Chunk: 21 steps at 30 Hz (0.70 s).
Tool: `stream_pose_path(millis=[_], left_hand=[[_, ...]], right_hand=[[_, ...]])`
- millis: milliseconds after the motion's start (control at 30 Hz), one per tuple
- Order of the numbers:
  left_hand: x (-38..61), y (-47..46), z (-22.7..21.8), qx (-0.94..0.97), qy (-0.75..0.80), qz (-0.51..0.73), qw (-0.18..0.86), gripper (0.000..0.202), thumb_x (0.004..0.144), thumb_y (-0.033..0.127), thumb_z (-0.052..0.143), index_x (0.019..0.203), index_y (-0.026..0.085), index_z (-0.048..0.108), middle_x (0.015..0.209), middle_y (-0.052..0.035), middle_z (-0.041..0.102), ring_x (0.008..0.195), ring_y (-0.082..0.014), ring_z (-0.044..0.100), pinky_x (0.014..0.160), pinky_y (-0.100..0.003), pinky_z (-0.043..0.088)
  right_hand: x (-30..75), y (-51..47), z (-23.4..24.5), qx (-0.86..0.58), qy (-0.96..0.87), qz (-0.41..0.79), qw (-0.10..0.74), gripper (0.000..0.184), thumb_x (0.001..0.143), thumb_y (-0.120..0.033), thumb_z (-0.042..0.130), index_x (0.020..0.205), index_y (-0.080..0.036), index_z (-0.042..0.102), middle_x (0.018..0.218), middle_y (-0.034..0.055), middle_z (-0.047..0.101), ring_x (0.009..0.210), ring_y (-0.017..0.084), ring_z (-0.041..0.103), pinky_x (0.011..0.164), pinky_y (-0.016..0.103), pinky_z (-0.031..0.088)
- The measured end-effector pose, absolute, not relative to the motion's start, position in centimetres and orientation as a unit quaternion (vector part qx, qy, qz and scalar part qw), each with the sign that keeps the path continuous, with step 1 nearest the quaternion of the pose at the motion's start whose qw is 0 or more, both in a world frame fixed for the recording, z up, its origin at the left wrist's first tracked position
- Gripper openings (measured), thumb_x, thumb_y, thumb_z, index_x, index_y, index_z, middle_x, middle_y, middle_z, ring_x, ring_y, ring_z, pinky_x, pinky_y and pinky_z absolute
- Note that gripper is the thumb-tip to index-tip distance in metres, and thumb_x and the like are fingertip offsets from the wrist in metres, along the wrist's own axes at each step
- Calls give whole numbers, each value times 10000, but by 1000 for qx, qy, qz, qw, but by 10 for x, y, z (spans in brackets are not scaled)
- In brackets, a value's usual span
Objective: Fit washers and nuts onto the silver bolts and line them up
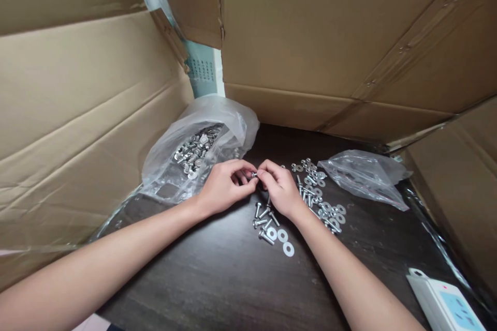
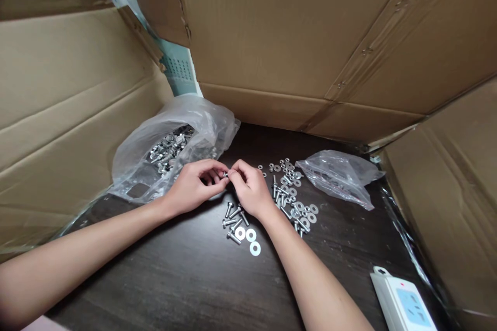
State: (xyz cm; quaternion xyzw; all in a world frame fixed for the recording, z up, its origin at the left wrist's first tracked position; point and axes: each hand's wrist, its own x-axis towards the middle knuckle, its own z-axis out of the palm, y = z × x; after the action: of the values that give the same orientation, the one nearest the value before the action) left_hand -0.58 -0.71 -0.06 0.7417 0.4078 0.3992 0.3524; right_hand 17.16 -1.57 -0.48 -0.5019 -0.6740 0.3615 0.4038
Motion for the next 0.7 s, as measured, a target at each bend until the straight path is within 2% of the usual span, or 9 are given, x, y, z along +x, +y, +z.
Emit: stream_pose_path(millis=[133,300,367,433,600,700], left_hand=[[-5,-8,0,739,407,406,352,134,807,171,707,938,157,728,825,-23,741,661,-119,661,609,-222,536],[-5,-8,1,741,408,399,354,125,814,183,703,934,158,724,826,-24,745,655,-119,655,609,-226,534],[-5,-8,1,740,411,398,354,117,810,183,705,924,159,720,819,-22,745,651,-119,653,605,-226,532],[-5,-7,1,737,415,396,357,106,806,181,708,910,160,716,810,-19,745,652,-121,656,604,-225,532],[-5,-8,2,732,419,396,363,98,808,182,709,904,164,719,798,-15,746,668,-125,671,617,-222,544],[-5,-8,3,731,422,395,362,120,796,170,706,915,160,722,791,-16,744,664,-127,672,615,-223,548]], right_hand=[[170,-16,-5,-502,-678,353,404,318,962,-377,500,691,-212,515,614,-33,490,598,138,448,584,274,341],[170,-16,-8,-513,-676,345,401,430,992,-445,481,631,-220,419,585,-42,386,572,130,376,551,279,290],[170,-16,-7,-517,-674,344,401,442,998,-461,465,630,-219,425,583,-37,399,572,133,389,552,281,295],[171,-16,-6,-516,-671,345,406,415,991,-441,469,642,-219,450,589,-31,437,581,138,422,568,282,318],[171,-17,-2,-502,-675,358,405,205,906,-329,516,740,-214,550,634,-24,520,609,151,482,595,284,356],[170,-17,-2,-505,-681,351,398,215,902,-319,500,722,-212,545,620,-27,510,596,147,466,586,282,346]])
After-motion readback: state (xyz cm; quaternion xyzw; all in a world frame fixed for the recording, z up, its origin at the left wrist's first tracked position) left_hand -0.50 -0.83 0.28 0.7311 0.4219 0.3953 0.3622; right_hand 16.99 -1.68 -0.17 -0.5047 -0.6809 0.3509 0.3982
